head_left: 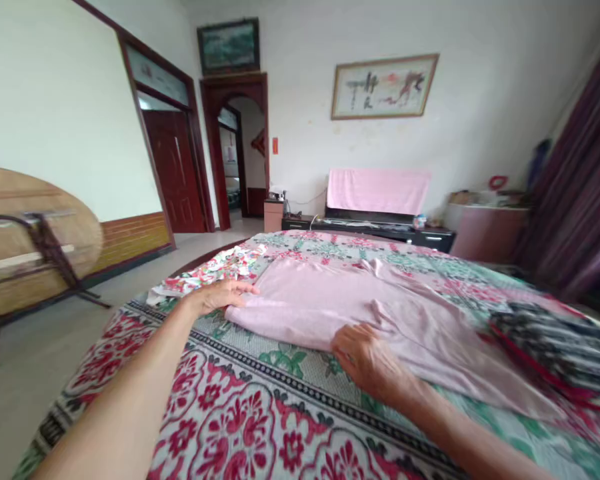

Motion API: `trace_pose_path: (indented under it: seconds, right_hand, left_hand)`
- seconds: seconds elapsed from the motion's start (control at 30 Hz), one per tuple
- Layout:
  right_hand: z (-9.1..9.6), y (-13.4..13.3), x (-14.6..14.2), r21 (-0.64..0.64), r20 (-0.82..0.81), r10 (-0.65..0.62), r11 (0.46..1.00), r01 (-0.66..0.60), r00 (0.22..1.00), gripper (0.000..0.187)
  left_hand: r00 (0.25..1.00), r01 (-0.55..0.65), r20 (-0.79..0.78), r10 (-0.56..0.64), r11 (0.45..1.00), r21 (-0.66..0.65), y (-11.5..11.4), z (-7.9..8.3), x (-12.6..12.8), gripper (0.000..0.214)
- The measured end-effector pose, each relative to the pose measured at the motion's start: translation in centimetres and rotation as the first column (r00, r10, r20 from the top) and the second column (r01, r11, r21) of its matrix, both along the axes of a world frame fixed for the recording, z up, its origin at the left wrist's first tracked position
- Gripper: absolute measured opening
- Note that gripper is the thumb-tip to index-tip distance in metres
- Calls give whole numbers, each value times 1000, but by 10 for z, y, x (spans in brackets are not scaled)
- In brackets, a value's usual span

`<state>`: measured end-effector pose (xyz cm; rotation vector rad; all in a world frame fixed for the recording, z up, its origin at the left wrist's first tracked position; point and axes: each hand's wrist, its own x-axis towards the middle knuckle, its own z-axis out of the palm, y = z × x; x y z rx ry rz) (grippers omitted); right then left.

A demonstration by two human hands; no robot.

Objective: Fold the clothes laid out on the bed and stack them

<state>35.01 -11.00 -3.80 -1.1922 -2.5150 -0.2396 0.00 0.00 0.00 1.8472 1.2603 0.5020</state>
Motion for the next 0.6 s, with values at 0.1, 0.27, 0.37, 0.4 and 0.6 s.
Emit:
trace_pose_path:
  seconds: [0.1, 0.27, 0.37, 0.4, 0.6]
  right_hand:
    - [1, 0, 1, -72, -16, 14, 997, -15, 1000, 18]
    - [3, -3, 2, -183, -87, 29, 982, -45, 996, 16]
    - [4, -4, -1, -204, -107, 11, 978, -33, 994, 11]
    - [3, -4, -3, -199, -119, 5, 980, -29, 993, 12]
    - [-3, 6, -16, -170, -102, -32, 985, 14, 994, 19]
  left_hand:
    - [999, -24, -49, 23, 1000, -19, -1, -3, -2, 55]
    - [993, -74, -92, 67, 995, -71, -3, -6, -4, 60]
    - [993, -102, -65, 99, 993, -56, 0, -7, -2, 60]
    - [991, -121, -54, 119, 992, -35, 1, -8, -1, 59]
    - [951, -276, -104, 292, 950, 144, 7, -15, 19, 51]
